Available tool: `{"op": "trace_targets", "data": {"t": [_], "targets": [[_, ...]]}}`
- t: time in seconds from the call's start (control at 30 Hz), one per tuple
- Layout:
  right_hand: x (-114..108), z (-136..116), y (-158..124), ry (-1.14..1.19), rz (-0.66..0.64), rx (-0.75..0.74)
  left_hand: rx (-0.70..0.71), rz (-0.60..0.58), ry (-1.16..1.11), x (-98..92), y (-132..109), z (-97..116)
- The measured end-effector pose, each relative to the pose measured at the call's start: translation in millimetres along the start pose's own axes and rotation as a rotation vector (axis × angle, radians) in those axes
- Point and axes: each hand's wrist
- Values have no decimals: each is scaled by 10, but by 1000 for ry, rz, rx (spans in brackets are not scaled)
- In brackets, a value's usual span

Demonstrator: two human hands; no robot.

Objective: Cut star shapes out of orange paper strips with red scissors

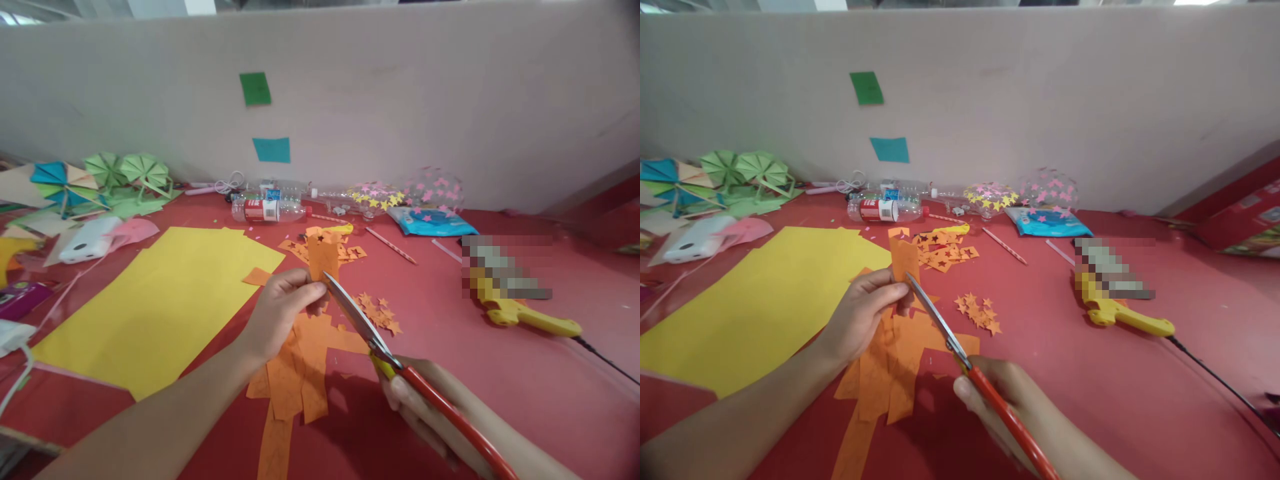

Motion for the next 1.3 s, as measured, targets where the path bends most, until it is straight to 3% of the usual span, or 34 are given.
{"op": "trace_targets", "data": {"t": [0.87, 1.13, 1.3], "targets": [[-16, 105, 96, -16, 17, 78, -3, -9, 28, -38, 24, 49], [-3, 80, 64, 21, 21, 52, 31, 102, 59, -49, 34, 78], [-26, 38, 33, -84, 16, 59, 34, 110, 94, -48, 41, 80]]}}
Point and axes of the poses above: each hand's wrist, its own y-axis towards the middle knuckle, its own x-axis out of the palm, z = x × y, and after that the axes turned 7 degrees about x, right-handed
